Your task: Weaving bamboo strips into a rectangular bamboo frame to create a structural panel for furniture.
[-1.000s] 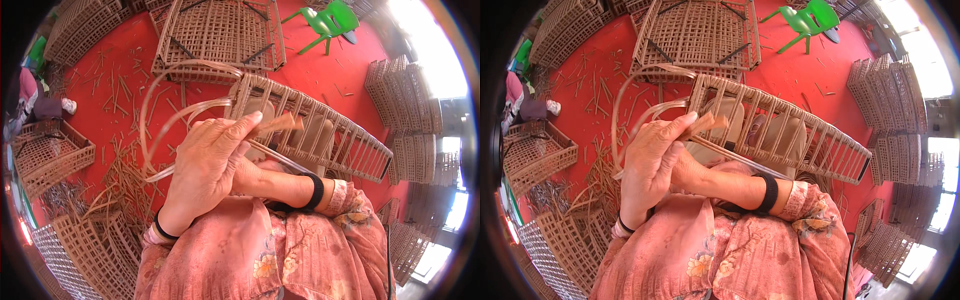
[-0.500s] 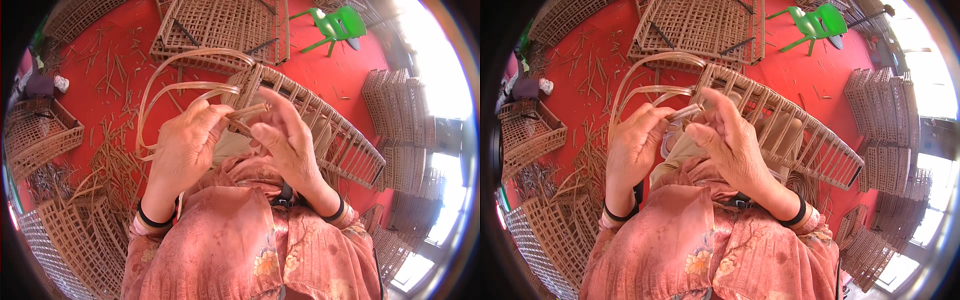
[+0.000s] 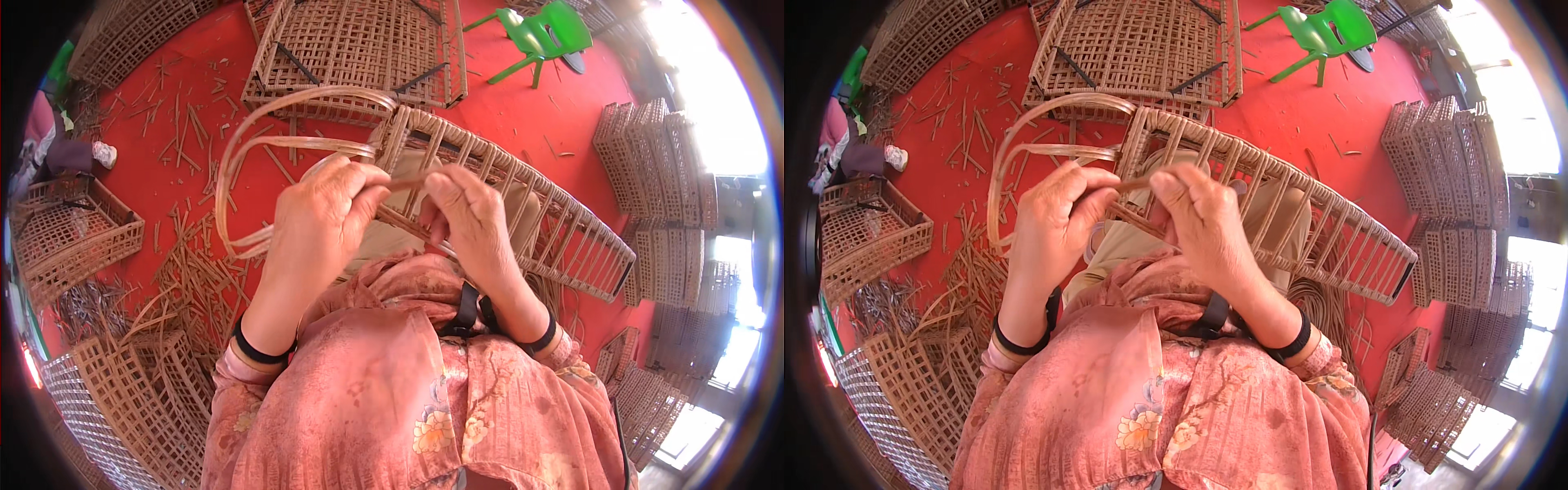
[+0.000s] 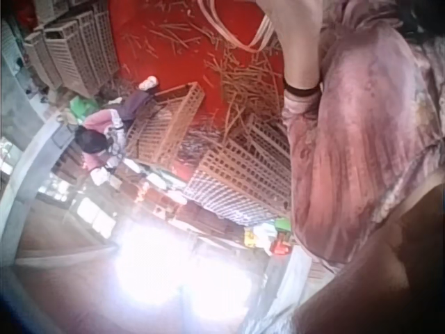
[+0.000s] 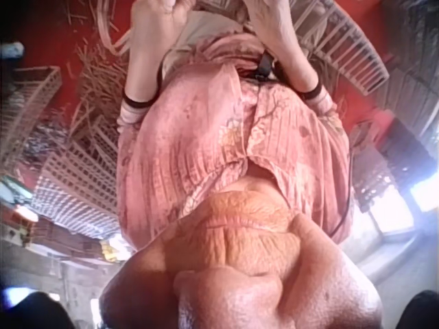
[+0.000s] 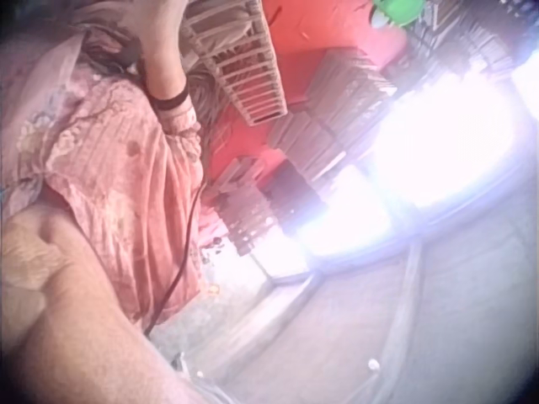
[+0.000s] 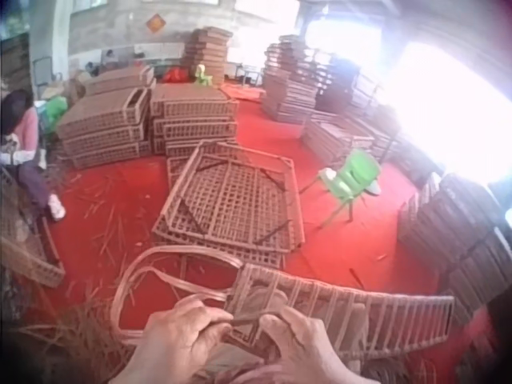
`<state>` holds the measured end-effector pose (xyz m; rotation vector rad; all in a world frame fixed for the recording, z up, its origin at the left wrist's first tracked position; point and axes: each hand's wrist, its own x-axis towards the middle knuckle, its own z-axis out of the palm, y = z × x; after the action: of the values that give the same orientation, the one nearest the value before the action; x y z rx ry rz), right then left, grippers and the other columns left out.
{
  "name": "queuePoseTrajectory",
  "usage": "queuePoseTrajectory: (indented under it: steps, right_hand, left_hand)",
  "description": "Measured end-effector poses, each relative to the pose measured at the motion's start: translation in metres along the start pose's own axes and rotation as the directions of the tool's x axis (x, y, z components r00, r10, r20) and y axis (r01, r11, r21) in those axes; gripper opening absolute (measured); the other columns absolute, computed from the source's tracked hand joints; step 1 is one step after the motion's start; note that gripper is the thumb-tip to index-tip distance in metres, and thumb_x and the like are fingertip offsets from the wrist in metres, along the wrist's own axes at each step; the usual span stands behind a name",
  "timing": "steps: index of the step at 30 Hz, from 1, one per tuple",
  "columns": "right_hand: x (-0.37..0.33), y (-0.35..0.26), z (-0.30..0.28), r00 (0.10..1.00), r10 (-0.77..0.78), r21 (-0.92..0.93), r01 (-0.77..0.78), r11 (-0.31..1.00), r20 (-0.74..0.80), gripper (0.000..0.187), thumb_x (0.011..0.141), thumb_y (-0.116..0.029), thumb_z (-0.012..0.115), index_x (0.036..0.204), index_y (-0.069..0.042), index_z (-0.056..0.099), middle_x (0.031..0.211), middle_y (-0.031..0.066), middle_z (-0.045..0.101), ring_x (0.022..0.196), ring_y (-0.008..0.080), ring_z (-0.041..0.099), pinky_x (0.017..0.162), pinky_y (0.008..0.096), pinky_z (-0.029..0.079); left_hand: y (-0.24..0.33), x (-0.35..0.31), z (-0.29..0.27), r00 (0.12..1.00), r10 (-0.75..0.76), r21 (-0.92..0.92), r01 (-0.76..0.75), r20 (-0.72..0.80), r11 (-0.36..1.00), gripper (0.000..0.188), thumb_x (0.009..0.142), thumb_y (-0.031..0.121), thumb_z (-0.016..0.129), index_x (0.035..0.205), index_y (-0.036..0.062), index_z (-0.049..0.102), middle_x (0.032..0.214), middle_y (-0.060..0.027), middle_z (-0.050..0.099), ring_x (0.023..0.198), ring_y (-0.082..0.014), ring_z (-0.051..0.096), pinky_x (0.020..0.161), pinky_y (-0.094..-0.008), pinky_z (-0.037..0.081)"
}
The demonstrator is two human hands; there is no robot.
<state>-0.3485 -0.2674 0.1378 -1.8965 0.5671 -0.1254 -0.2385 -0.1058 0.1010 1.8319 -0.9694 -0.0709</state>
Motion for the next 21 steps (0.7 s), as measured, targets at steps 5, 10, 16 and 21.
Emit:
queuePoseTrajectory:
  steps: [5,10,16,21]
  right_hand:
    - [0.022,0.018,-0.016,0.986,-0.103,-0.258,0.067,0.964,-0.128,0.028,0.1,-0.016,0.052,0.115,0.002,0.066,0.075,0.0236,0.067,0.072,0.0365,0.07,0.067,0.0442,0.053]
    - [0.034,0.012,-0.015,0.994,-0.091,-0.466,0.049,0.883,-0.068,0.029,0.095,-0.016,0.052,0.112,0.002,0.067,0.079,0.0278,0.066,0.077,0.0447,0.067,0.07,0.0508,0.052]
    - [0.043,0.02,-0.02,0.991,-0.135,-0.461,0.128,0.878,0.017,0.025,0.093,-0.021,0.057,0.094,0.001,0.068,0.077,0.0267,0.066,0.078,0.0447,0.066,0.07,0.0521,0.052]
    - [0.024,0.021,-0.019,0.962,-0.236,-0.46,0.148,0.875,-0.138,0.025,0.092,-0.023,0.061,0.086,0.0,0.065,0.074,0.0235,0.065,0.073,0.043,0.066,0.067,0.0509,0.052]
  left_hand:
    - [-0.006,0.019,0.006,0.998,0.056,0.29,-0.045,-0.028,0.956,0.009,0.088,0.01,0.07,0.095,0.0057,0.068,0.085,-0.0092,0.065,0.076,-0.0307,0.066,0.064,-0.0385,0.052]
    - [-0.005,0.036,0.016,0.997,0.031,0.338,-0.052,0.067,0.94,0.01,0.087,0.009,0.071,0.096,0.0062,0.069,0.085,-0.0091,0.065,0.076,-0.0302,0.066,0.066,-0.0382,0.052]
    - [-0.015,0.053,0.014,0.978,0.115,0.182,-0.146,0.172,0.972,0.011,0.087,0.011,0.071,0.098,0.0089,0.071,0.085,-0.009,0.063,0.074,-0.0298,0.065,0.065,-0.0396,0.05]
    - [0.001,0.059,0.018,0.904,0.422,0.466,-0.401,0.065,0.789,0.016,0.086,0.012,0.073,0.1,0.0053,0.071,0.091,-0.0102,0.066,0.083,-0.0298,0.066,0.07,-0.0373,0.052]
